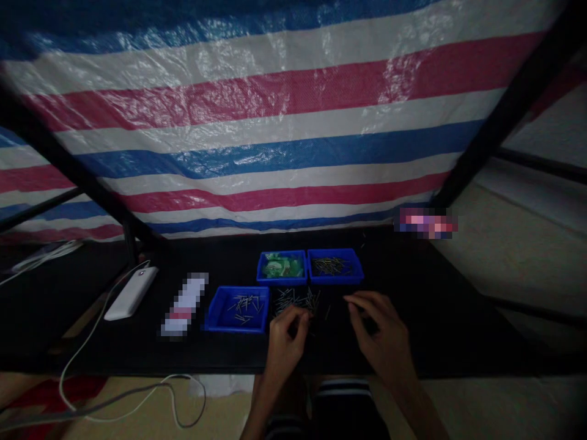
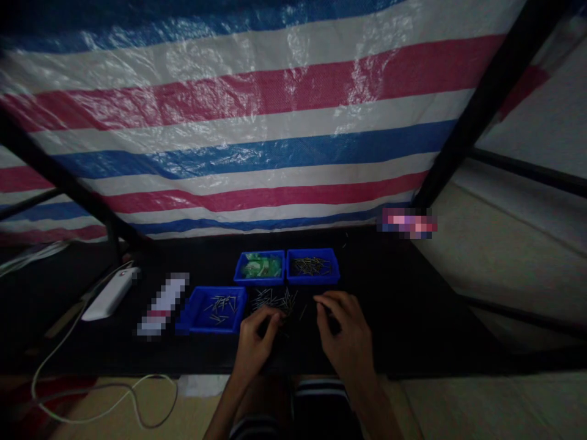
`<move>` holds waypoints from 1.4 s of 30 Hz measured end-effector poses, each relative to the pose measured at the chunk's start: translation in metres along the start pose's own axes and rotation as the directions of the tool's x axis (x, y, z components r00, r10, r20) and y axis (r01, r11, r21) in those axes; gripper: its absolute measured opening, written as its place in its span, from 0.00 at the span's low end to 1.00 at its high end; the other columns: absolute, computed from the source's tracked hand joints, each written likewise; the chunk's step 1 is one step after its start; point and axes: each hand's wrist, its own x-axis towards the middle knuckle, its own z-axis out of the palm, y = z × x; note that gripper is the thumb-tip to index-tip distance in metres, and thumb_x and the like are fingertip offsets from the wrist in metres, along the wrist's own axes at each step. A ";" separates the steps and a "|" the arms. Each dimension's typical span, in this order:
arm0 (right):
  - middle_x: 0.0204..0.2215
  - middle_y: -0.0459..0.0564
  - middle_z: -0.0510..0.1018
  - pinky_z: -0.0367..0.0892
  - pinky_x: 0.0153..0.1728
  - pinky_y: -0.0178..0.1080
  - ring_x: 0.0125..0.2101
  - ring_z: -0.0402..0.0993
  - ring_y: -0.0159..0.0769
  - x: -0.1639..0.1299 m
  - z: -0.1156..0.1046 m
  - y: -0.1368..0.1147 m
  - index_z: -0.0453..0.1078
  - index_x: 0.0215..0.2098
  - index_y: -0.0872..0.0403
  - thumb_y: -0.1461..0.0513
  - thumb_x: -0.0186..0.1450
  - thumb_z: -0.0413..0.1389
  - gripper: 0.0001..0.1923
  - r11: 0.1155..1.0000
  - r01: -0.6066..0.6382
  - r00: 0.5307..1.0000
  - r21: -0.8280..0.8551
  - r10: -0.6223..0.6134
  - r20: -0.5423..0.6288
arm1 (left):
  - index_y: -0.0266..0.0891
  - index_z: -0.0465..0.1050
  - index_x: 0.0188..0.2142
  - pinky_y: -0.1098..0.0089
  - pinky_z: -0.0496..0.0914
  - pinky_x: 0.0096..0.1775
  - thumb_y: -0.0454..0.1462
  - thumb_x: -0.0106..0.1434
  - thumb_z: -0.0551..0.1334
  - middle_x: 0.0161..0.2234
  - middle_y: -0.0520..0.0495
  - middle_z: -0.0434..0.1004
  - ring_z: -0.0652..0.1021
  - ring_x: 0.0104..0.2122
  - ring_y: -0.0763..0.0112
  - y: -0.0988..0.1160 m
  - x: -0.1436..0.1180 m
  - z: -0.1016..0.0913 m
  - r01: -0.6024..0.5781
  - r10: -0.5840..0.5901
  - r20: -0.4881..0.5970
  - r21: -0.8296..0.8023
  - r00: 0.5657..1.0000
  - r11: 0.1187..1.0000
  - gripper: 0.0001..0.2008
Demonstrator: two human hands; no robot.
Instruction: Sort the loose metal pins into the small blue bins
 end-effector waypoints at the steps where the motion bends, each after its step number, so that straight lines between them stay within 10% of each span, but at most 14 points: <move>1: 0.46 0.51 0.79 0.76 0.46 0.44 0.45 0.77 0.41 -0.005 0.002 0.002 0.76 0.50 0.48 0.60 0.73 0.56 0.09 1.000 -0.002 0.999 -0.010 0.002 0.048 | 0.40 0.80 0.36 0.70 0.70 0.39 0.41 0.74 0.58 0.33 0.47 0.81 0.80 0.35 0.65 0.000 0.000 0.000 0.000 0.000 0.010 0.003 1.000 1.000 0.14; 13: 0.41 0.50 0.75 0.72 0.49 0.46 0.44 0.75 0.42 0.002 0.018 0.015 0.73 0.38 0.49 0.66 0.71 0.56 0.06 0.998 -0.010 0.900 0.062 -0.018 0.436 | 0.40 0.80 0.37 0.68 0.72 0.40 0.42 0.73 0.58 0.34 0.46 0.82 0.81 0.36 0.64 0.001 0.002 0.000 0.009 -0.008 -0.016 0.018 1.000 1.000 0.13; 23: 0.32 0.46 0.77 0.71 0.38 0.35 0.34 0.77 0.34 -0.013 0.045 -0.035 0.68 0.41 0.50 0.59 0.76 0.51 0.07 0.805 -0.325 0.915 0.497 0.135 0.380 | 0.40 0.78 0.36 0.70 0.73 0.38 0.40 0.71 0.63 0.33 0.48 0.81 0.80 0.33 0.67 0.003 -0.001 0.001 -0.052 0.051 -0.068 -0.011 0.996 0.999 0.09; 42: 0.36 0.48 0.83 0.74 0.40 0.35 0.36 0.81 0.36 -0.014 0.052 -0.042 0.73 0.46 0.50 0.62 0.71 0.56 0.07 0.851 -0.242 0.937 0.465 0.081 0.340 | 0.41 0.81 0.40 0.71 0.73 0.37 0.35 0.67 0.68 0.37 0.46 0.77 0.77 0.35 0.69 0.003 -0.005 -0.007 -0.174 0.155 -0.195 -0.086 0.969 0.981 0.03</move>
